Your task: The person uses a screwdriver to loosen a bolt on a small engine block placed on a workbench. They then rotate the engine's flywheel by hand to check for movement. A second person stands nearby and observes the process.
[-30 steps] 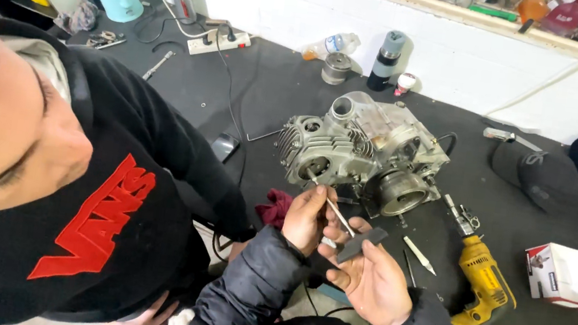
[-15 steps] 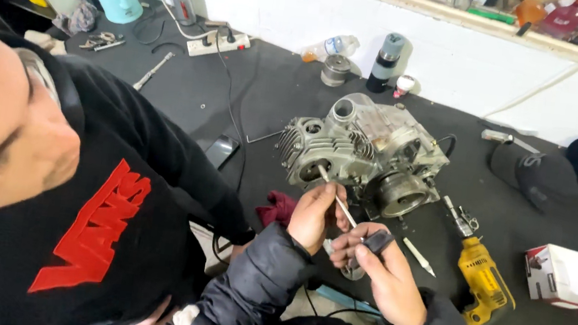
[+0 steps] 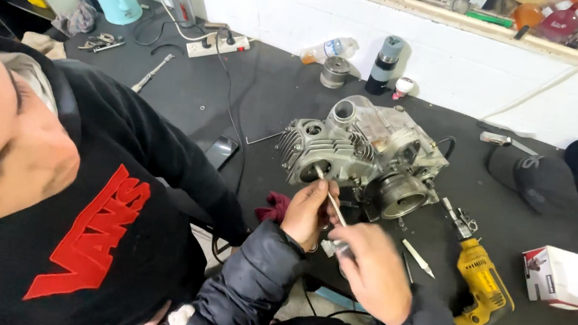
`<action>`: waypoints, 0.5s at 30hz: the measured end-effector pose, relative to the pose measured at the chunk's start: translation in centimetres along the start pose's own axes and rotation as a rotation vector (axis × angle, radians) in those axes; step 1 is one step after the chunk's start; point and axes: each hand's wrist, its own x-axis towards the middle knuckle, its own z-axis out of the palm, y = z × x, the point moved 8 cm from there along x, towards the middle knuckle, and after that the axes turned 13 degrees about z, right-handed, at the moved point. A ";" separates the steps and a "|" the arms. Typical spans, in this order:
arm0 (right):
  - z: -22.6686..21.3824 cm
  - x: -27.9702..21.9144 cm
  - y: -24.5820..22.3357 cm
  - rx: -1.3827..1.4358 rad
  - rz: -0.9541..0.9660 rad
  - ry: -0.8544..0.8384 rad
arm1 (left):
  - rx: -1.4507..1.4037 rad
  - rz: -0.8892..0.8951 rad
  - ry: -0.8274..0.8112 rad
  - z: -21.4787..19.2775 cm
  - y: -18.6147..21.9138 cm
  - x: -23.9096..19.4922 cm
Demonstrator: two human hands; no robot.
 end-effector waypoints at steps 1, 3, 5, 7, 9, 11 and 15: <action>0.3 -0.5 -1.1 0.001 -0.003 0.001 | 0.002 -0.001 -0.003 -0.1 -0.3 -0.1; 0.9 -1.6 -4.1 -0.967 -0.083 0.287 | -0.018 -0.010 -0.027 -0.2 -1.1 -0.2; -0.4 -1.8 -3.2 -0.955 -0.112 0.275 | -0.021 0.006 -0.068 0.2 -1.6 -0.3; -1.7 -1.7 -1.9 -0.939 -0.136 0.259 | -0.023 0.020 -0.103 0.6 -1.7 -0.6; -3.4 -1.3 -0.2 -0.366 -0.124 0.105 | -0.012 0.031 -0.128 1.1 -1.5 -0.6; -3.6 -1.1 0.1 -0.209 -0.091 0.091 | -0.002 0.034 -0.114 0.8 -1.6 -0.3; -3.1 -0.3 0.0 0.114 -0.034 0.049 | 0.040 0.033 -0.052 0.0 -1.4 0.2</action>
